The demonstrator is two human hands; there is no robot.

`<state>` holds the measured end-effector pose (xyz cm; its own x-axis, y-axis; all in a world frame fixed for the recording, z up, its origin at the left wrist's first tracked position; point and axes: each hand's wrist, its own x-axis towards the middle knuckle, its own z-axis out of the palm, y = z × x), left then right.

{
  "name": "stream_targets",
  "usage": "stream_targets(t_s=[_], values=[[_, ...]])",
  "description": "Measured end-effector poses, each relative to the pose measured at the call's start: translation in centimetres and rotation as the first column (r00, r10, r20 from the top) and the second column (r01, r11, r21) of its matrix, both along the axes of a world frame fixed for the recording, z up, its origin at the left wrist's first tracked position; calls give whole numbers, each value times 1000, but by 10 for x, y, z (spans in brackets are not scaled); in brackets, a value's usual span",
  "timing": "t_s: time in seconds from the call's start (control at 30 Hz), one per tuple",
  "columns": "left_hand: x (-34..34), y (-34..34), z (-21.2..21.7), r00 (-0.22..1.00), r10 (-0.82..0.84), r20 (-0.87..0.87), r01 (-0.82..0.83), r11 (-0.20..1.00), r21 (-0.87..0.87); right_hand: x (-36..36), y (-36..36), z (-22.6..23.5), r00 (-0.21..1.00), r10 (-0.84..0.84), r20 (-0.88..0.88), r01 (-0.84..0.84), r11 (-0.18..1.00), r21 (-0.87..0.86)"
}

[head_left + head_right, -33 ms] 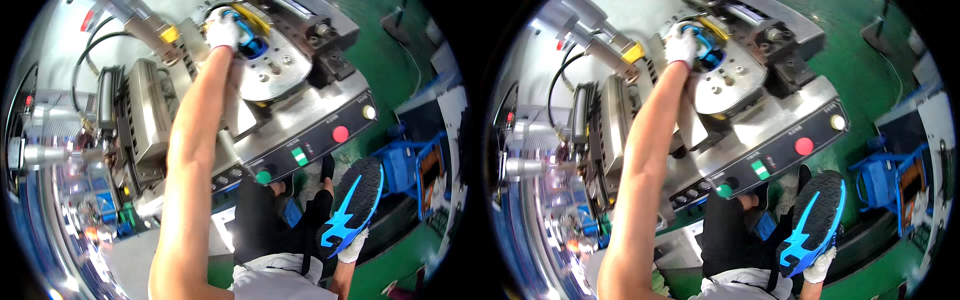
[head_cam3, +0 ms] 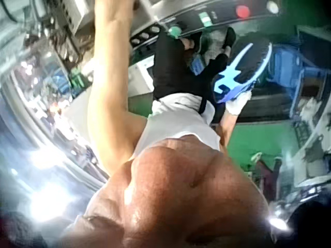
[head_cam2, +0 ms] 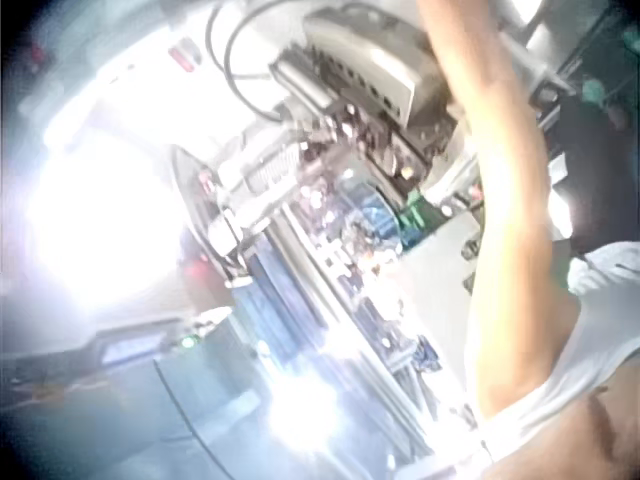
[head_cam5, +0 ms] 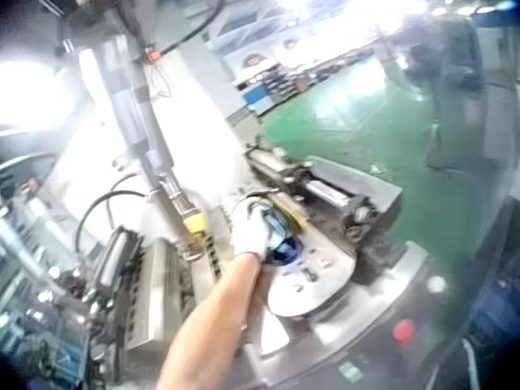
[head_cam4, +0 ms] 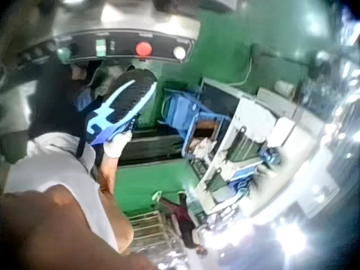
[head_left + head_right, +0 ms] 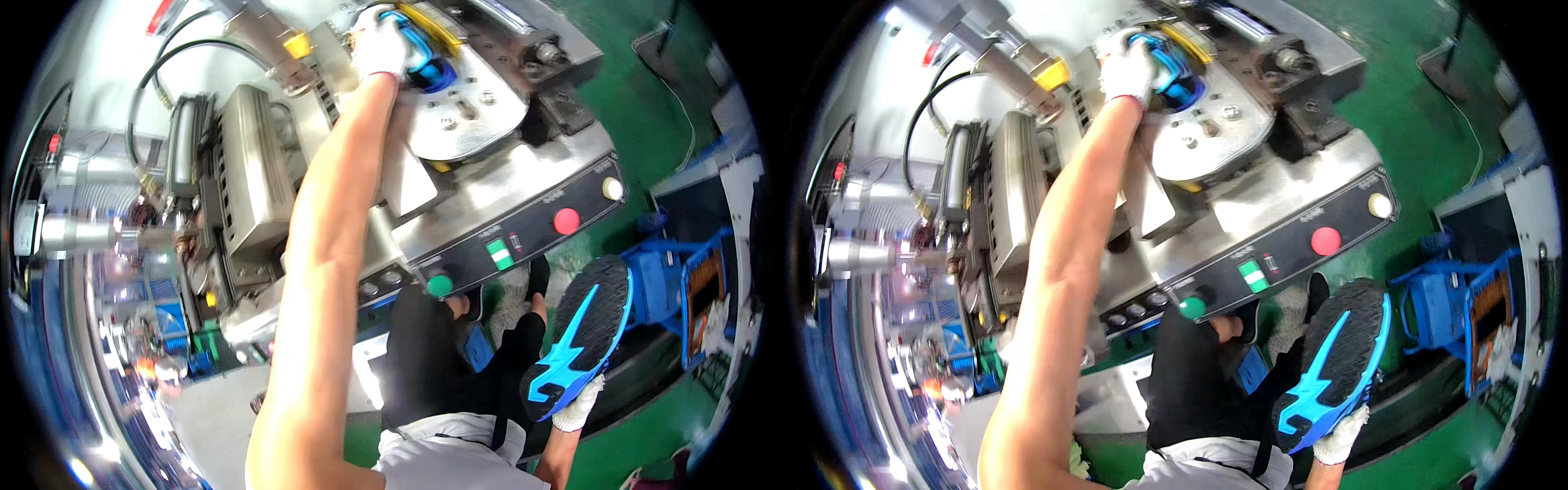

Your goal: The person repeatedly places blue and black sneakers into a pneumatic press machine in a factory setting. They press a green button to activate the machine, wait for the cycle to complete, and then remove the shoes. The person handles the shoes one at a time, placing them on a nearby surface after processing.

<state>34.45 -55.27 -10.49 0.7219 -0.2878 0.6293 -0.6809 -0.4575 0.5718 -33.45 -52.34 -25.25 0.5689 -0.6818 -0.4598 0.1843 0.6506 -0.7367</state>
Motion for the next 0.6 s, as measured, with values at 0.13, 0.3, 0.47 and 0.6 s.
stream_targets(t_s=[0.13,0.3,0.47,0.6], values=[[-55,43,65,985,19,169,2,992,-128,5,-17,8,997,44,57,-43,999,-17],[-182,120,135,893,-149,425,310,888,-339,-4,-37,-16,881,-63,-470,-248,783,-570],[-347,247,104,914,-370,168,405,860,-311,74,-13,91,986,-119,-120,100,983,-151],[-435,331,21,904,-368,-219,357,930,-89,102,-23,100,1000,-16,-1,15,981,-192]])
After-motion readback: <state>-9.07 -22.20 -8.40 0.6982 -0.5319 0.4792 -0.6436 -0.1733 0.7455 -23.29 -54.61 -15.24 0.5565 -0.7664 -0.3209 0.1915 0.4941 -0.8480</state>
